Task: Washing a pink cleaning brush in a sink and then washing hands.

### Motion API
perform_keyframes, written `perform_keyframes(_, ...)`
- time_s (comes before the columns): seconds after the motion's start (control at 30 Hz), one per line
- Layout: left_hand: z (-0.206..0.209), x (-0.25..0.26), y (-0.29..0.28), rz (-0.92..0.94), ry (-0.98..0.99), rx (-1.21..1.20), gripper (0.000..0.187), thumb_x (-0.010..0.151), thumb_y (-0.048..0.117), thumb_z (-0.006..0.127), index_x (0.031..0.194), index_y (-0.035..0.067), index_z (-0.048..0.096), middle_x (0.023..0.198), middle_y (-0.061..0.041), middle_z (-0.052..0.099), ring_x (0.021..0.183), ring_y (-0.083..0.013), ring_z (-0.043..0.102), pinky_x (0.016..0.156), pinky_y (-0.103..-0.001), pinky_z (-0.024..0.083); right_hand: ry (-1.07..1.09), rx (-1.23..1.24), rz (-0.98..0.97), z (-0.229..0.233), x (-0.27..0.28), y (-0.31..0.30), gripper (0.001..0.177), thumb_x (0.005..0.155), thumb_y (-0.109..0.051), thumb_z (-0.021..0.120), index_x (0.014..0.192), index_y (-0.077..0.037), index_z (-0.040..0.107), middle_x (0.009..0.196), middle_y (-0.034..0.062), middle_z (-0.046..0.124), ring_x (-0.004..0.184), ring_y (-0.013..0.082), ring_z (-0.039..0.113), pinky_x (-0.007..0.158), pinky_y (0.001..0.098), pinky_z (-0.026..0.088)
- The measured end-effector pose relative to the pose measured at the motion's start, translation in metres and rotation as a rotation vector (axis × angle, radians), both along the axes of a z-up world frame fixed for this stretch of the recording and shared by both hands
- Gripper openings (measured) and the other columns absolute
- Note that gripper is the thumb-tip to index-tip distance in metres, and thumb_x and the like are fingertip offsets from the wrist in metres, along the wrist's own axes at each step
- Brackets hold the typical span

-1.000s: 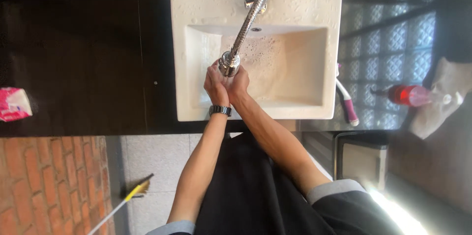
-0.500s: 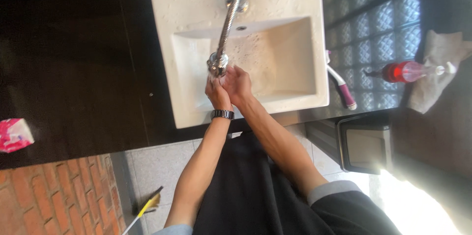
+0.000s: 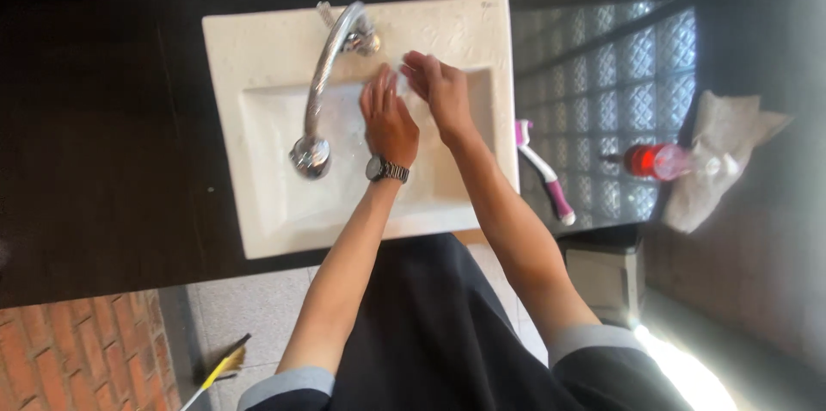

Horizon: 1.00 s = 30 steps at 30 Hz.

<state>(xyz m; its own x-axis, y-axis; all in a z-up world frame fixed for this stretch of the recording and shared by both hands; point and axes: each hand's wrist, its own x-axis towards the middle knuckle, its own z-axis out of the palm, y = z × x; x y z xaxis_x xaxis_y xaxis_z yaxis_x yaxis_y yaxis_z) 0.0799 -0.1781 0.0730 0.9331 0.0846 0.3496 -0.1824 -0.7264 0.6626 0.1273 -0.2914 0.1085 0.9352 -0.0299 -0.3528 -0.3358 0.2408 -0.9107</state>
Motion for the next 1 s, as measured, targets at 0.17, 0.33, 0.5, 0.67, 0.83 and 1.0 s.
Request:
perform_keyframes(0.17,0.019,0.026,-0.021,-0.034,0.07,0.214,0.043,0.1,0.01,0.055,0.143,0.004,0.055,0.151,-0.008,0.053,0.14,-0.0296,0.046,0.118,-0.053,0.031,-0.45,-1.098,-0.001,0.013,0.003,-0.036,0.037,0.109,-0.015,0.044,0.135,0.004,0.063,0.141,0.0174,0.064,0.135,0.0388,0.06,0.115,0.0466,0.047)
perform_keyframes(0.33,0.001,0.071,-0.032,-0.107,0.102,0.245,0.046,0.101,0.01,0.053,0.147,0.012,0.052,0.156,-0.003,0.05,0.152,-0.0232,0.041,0.132,-0.056,0.021,-0.805,-1.269,0.157,0.004,-0.001,-0.048,0.046,0.103,-0.01,0.051,0.143,0.012,0.056,0.148,0.0297,0.054,0.142,0.0448,0.044,0.118,0.0549,0.03)
perform_keyframes(0.5,0.021,0.087,-0.041,-0.198,0.044,0.294,0.066,0.102,0.031,0.056,0.156,-0.002,0.035,0.163,-0.019,0.033,0.153,-0.04,0.021,0.123,-0.061,0.016,-0.234,-0.766,0.043,-0.034,-0.001,-0.096,0.046,0.103,-0.022,0.041,0.144,-0.012,0.058,0.157,0.0092,0.057,0.147,0.0261,0.054,0.118,0.0426,0.044)
perform_keyframes(0.67,0.006,0.048,-0.049,-0.336,0.065,0.169,0.055,0.105,0.025,0.054,0.155,0.004,0.043,0.163,-0.013,0.043,0.154,-0.0292,0.035,0.127,-0.053,0.023,-0.47,-1.506,0.151,-0.016,0.057,-0.088,0.069,0.109,-0.031,0.054,0.159,0.006,0.025,0.167,0.024,0.023,0.157,0.0413,0.015,0.128,0.0556,0.014)
perform_keyframes(0.83,-0.002,0.007,-0.03,-0.067,0.086,-0.264,0.031,0.112,0.018,0.052,0.14,0.007,0.059,0.149,-0.013,0.06,0.144,-0.03,0.055,0.121,-0.044,0.046,-0.582,-1.338,0.349,-0.007,0.06,-0.034,0.077,0.109,-0.042,0.048,0.161,0.006,0.019,0.169,0.0215,0.013,0.159,0.0387,0.009,0.131,0.0506,0.013)
perform_keyframes(1.0,-0.037,-0.01,-0.013,0.286,0.168,-0.952,0.034,0.109,0.023,0.054,0.136,0.001,0.053,0.134,-0.012,0.065,0.118,-0.0216,0.066,0.1,-0.035,0.053,-0.742,-1.144,0.471,-0.014,0.029,0.002,0.075,0.098,-0.029,0.06,0.161,0.0,0.03,0.167,0.0193,0.03,0.159,0.0323,0.024,0.132,0.0484,0.02)
